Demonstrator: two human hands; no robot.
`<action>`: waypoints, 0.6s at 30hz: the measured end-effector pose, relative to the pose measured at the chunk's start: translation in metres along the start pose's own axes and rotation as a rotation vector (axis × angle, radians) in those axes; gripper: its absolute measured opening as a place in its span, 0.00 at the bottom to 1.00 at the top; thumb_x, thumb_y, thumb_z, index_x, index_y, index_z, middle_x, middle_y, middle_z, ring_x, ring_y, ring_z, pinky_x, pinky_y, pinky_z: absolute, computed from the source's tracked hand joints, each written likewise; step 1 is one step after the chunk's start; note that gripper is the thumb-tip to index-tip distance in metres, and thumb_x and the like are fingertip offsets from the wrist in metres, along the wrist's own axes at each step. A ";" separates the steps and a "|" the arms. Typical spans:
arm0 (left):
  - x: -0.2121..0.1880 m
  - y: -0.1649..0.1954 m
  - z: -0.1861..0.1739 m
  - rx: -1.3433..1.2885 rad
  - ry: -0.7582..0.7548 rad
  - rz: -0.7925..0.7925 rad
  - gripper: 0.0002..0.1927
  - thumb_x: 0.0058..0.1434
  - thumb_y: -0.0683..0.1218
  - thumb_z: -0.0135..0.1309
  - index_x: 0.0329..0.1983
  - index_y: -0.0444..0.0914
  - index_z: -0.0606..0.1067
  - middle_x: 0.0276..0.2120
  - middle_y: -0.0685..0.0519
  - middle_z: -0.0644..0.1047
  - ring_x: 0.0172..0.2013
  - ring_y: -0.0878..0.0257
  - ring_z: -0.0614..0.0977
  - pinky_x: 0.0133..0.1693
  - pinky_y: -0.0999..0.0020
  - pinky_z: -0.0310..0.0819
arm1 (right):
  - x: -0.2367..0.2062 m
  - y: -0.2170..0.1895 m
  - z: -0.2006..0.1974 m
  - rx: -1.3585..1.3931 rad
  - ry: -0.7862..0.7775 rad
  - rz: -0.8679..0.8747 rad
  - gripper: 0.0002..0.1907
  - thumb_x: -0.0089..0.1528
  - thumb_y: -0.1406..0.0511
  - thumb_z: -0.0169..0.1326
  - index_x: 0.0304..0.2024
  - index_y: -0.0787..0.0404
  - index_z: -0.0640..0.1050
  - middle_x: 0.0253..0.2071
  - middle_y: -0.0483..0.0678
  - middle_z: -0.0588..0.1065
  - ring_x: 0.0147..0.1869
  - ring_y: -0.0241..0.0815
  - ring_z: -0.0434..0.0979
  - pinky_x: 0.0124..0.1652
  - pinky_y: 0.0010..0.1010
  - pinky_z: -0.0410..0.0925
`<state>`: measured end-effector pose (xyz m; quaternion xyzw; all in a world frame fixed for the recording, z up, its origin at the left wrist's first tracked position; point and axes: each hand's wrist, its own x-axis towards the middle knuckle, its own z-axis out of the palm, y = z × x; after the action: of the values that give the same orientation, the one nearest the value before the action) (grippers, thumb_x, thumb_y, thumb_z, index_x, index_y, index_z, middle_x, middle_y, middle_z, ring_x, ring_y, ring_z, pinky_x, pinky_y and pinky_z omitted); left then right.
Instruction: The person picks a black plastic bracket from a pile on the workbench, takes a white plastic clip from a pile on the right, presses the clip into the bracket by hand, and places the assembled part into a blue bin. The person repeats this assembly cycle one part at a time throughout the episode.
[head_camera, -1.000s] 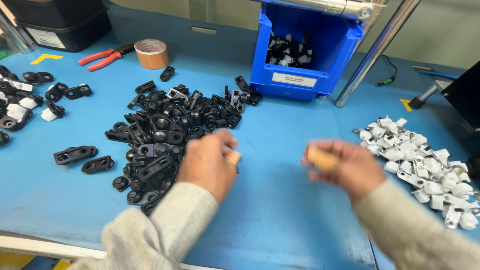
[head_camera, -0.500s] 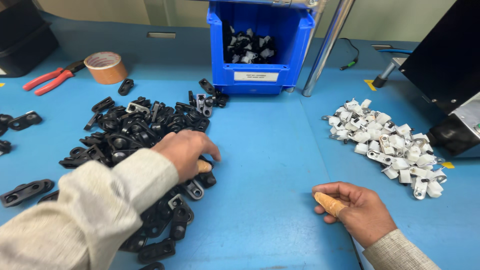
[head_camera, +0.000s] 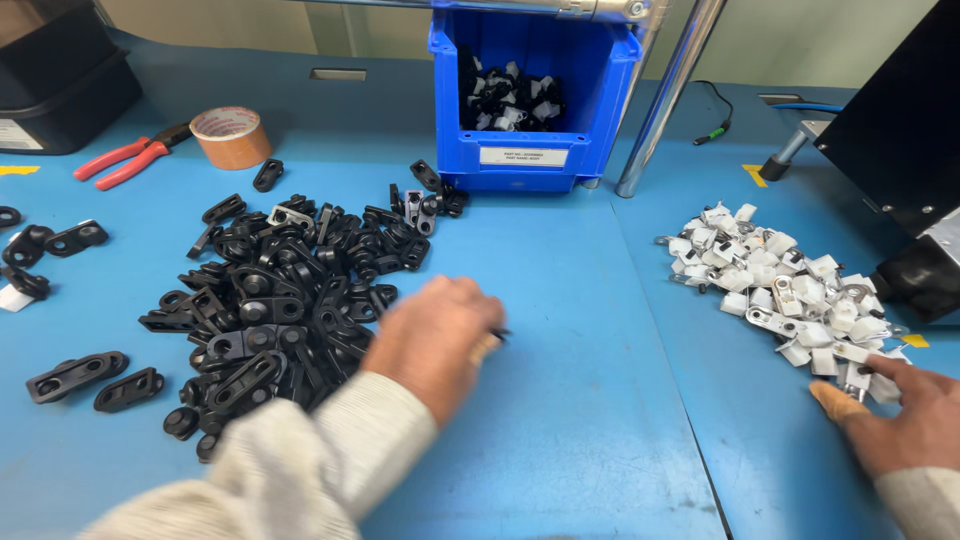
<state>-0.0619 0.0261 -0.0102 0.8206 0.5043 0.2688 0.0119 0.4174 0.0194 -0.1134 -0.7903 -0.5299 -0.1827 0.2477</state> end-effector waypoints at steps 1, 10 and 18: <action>-0.001 0.011 0.008 -0.022 0.012 0.015 0.07 0.51 0.39 0.59 0.32 0.44 0.80 0.33 0.51 0.77 0.43 0.49 0.78 0.44 0.53 0.75 | -0.002 0.013 0.007 -0.081 -0.019 -0.086 0.30 0.49 0.65 0.75 0.54 0.63 0.82 0.50 0.61 0.77 0.45 0.49 0.79 0.43 0.36 0.73; -0.015 0.051 0.005 -0.340 -0.234 -0.434 0.12 0.65 0.48 0.56 0.50 0.42 0.75 0.40 0.50 0.79 0.42 0.52 0.82 0.44 0.55 0.77 | -0.025 0.048 0.005 0.708 -0.216 0.351 0.24 0.63 0.78 0.49 0.60 0.60 0.79 0.50 0.56 0.79 0.48 0.42 0.78 0.40 0.37 0.72; -0.004 0.056 0.002 -0.380 -0.382 -0.663 0.20 0.62 0.44 0.56 0.59 0.45 0.72 0.47 0.53 0.77 0.47 0.58 0.82 0.50 0.62 0.79 | -0.031 -0.037 -0.050 0.119 -0.506 0.036 0.19 0.61 0.59 0.61 0.56 0.44 0.83 0.56 0.44 0.80 0.54 0.41 0.81 0.54 0.34 0.72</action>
<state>-0.0165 -0.0046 0.0026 0.6323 0.6711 0.1816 0.3419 0.3703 -0.0212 -0.0824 -0.8041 -0.5707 0.0568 0.1565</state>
